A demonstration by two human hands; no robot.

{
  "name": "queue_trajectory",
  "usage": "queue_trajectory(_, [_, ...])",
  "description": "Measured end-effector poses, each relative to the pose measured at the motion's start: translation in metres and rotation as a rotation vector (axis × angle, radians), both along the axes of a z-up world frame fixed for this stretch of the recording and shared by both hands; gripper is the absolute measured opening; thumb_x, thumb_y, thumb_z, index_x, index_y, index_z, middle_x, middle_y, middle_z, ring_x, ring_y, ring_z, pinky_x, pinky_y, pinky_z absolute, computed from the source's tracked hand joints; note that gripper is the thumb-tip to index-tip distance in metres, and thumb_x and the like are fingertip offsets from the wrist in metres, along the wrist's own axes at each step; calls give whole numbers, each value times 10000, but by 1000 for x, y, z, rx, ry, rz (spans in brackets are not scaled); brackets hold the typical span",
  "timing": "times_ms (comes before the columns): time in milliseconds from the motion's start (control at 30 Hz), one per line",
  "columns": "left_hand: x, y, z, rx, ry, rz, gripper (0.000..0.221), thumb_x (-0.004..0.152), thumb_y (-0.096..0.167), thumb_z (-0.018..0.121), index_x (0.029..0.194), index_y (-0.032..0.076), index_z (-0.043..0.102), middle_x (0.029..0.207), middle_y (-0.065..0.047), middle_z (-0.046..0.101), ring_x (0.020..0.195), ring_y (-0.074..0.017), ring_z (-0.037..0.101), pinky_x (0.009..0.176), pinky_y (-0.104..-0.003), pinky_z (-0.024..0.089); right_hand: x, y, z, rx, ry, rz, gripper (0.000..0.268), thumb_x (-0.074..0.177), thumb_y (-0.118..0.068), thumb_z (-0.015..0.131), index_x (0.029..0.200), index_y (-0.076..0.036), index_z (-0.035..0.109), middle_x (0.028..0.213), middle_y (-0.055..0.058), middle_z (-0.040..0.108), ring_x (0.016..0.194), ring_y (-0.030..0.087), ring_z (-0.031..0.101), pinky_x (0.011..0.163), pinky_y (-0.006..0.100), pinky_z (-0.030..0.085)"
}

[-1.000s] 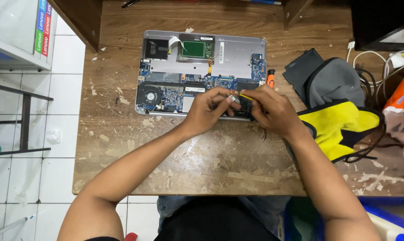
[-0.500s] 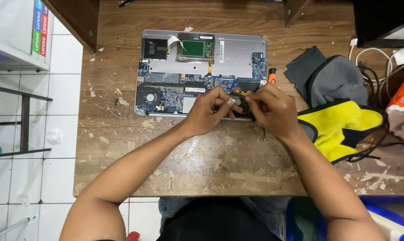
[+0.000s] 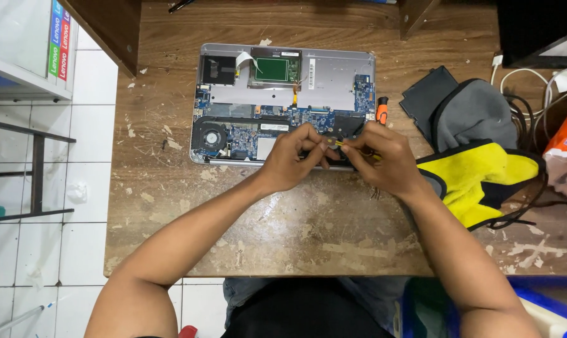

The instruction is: Repairing a laptop by unscrewing internal components and manipulating connectors on the motherboard.

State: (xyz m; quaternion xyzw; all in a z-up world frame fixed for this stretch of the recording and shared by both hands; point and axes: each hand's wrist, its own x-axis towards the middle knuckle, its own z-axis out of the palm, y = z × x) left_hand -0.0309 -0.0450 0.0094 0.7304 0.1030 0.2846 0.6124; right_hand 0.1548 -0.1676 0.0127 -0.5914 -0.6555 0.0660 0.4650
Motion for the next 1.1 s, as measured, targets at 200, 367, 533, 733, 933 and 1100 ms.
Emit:
queue_trajectory(200, [1, 1, -1, -66, -33, -21, 26, 990, -22, 553, 976, -12, 573, 763, -171, 765, 644, -192, 747, 662, -306, 579, 8, -2, -4, 23, -5, 2, 86, 928, -53, 805, 868, -33, 746, 692, 75, 560, 556, 286, 582, 534, 339, 470])
queue_trajectory(367, [1, 3, -4, -94, -27, -47, 17, 994, -24, 546, 992, -23, 563, 793, -187, 766, 656, -197, 749, 670, -304, 582, 3, 0, -3, 22, -115, -50, 77, 920, -43, 802, 873, -44, 741, 680, 78, 551, 549, 281, 595, 536, 338, 486])
queue_trajectory(533, [0, 1, -8, -134, -23, -55, 14, 998, -7, 556, 1002, -20, 559, 814, -181, 768, 663, -178, 748, 666, -282, 583, 4, 2, -6, 29, -78, -78, 46, 945, -41, 792, 913, -42, 760, 690, 71, 561, 550, 281, 598, 543, 350, 497])
queue_trajectory(733, [3, 2, -9, -172, -14, 1, 40, 1020, 36, 537, 1019, 13, 570, 824, -144, 778, 680, -144, 750, 665, -245, 573, -1, 4, -5, 81, -58, -36, 50, 965, -103, 782, 942, -63, 762, 712, 74, 556, 596, 306, 610, 556, 363, 496])
queue_trajectory(933, [2, 2, -8, -165, -11, 77, 51, 1010, 31, 542, 1028, 0, 578, 782, -151, 770, 665, -143, 740, 681, -222, 562, -2, 7, -1, 79, -58, 26, 30, 955, -83, 759, 948, -55, 762, 688, 63, 564, 525, 252, 593, 513, 333, 495])
queue_trajectory(1100, [3, -1, -9, -90, -7, 94, 76, 1009, 43, 563, 1045, -15, 596, 776, -166, 766, 664, -175, 752, 671, -238, 570, 2, 11, 3, 76, -44, 100, 27, 936, -13, 757, 933, 14, 760, 676, 105, 570, 518, 251, 582, 506, 338, 477])
